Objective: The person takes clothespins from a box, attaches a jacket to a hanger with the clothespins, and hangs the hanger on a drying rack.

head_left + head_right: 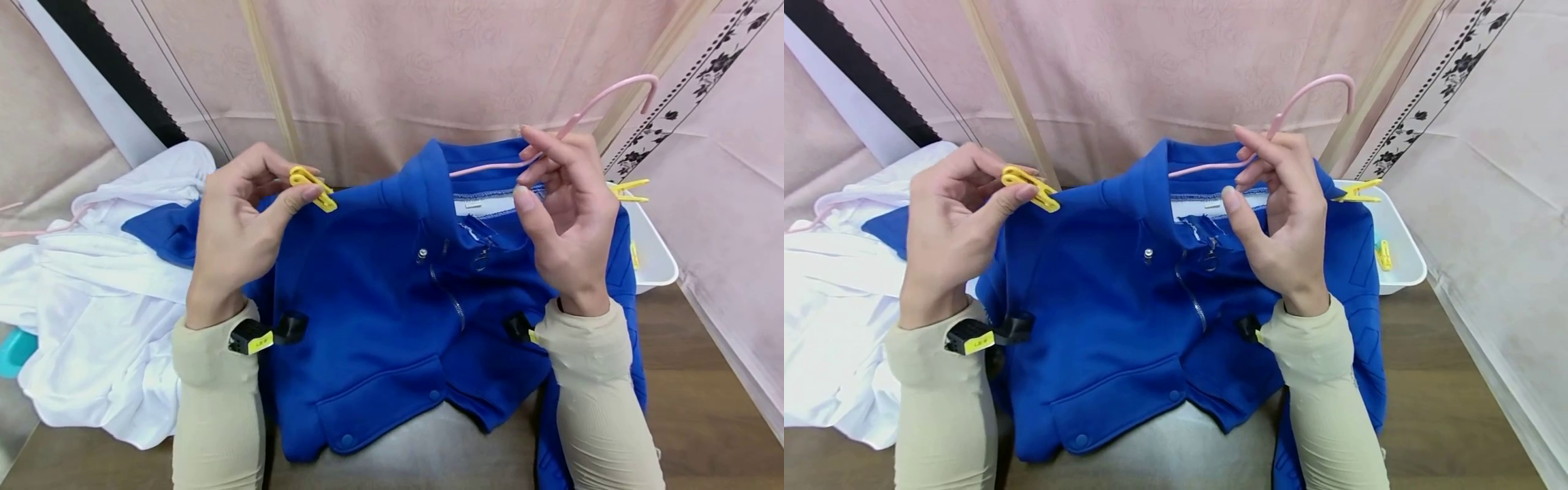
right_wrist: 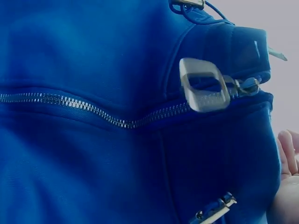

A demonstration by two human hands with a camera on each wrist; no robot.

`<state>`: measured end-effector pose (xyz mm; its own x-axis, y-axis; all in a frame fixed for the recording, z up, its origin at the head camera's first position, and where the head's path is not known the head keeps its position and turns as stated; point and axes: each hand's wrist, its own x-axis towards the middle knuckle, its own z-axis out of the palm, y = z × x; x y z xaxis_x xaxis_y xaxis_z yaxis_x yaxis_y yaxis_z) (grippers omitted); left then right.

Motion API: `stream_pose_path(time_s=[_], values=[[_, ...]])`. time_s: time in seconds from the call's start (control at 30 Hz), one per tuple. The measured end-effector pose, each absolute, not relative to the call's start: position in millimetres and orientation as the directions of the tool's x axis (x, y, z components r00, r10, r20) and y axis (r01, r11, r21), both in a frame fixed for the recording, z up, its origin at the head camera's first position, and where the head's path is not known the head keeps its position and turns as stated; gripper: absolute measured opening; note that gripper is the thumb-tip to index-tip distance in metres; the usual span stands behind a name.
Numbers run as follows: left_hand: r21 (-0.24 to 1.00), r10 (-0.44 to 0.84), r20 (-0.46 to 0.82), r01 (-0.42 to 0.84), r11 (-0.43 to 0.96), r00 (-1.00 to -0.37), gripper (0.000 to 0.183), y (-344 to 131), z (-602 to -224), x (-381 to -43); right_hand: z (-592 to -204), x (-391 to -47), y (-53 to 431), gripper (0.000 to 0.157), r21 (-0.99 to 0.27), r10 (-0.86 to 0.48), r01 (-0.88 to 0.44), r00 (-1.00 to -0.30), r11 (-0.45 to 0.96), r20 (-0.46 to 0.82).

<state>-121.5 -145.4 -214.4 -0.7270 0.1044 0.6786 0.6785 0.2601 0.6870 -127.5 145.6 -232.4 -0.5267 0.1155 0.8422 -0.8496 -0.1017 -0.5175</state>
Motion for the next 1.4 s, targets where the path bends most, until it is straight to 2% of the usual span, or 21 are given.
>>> stream_pose_path(time_s=[0.1, 0.27, 0.43, 0.57, 0.77, 0.93, 1.03, 1.2, 1.4], values=[[0.682, 0.1, 0.688, 0.687, 0.251, -0.719, 0.011, -147.7, -213.2, -119.9, -234.5, -128.5, 145.4, 0.045, -0.507, 0.107, -0.856, -0.516, -0.103, 0.85], [0.698, 0.156, 0.622, 0.633, 0.335, -0.767, 0.011, -154.3, -223.7, -132.2, -238.3, -129.7, 144.5, 0.051, -0.492, 0.094, -0.862, -0.504, -0.125, 0.859], [0.696, 0.233, 0.552, 0.596, 0.401, -0.801, 0.013, -157.3, -233.3, -141.9, -240.7, -129.0, 143.3, 0.052, -0.504, 0.07, -0.848, -0.52, -0.164, 0.851], [0.684, 0.283, 0.528, 0.599, 0.416, -0.801, 0.019, -156.0, -234.3, -143.3, -240.7, -128.1, 143.3, 0.053, -0.506, 0.065, -0.845, -0.523, -0.175, 0.85], [0.644, 0.368, 0.459, 0.588, 0.489, -0.809, 0.042, -150.6, -234.5, -143.1, -239.2, -127.6, 144.1, 0.052, -0.492, 0.092, -0.857, -0.508, -0.152, 0.856], [0.616, 0.329, 0.486, 0.585, 0.528, -0.809, 0.019, -142.5, -240.2, -143.7, -238.9, -127.0, 145.7, 0.049, -0.497, 0.09, -0.862, -0.505, -0.104, 0.858], [0.593, 0.283, 0.537, 0.594, 0.543, -0.795, 0.013, -136.5, -243.2, -144.6, -238.6, -126.8, 146.7, 0.048, -0.501, 0.088, -0.861, -0.508, -0.09, 0.857], [0.573, 0.21, 0.632, 0.632, 0.522, -0.746, 0.023, -130.4, -245.5, -147.6, -236.9, -125.3, 145.2, 0.05, -0.506, 0.069, -0.859, -0.511, -0.078, 0.857], [0.482, 0.13, 0.778, 0.716, 0.505, -0.615, 0.025, -128.3, -246.1, -151.5, -232.7, -127.4, 147.6, 0.054, -0.489, 0.119, -0.871, -0.491, -0.053, 0.863]])
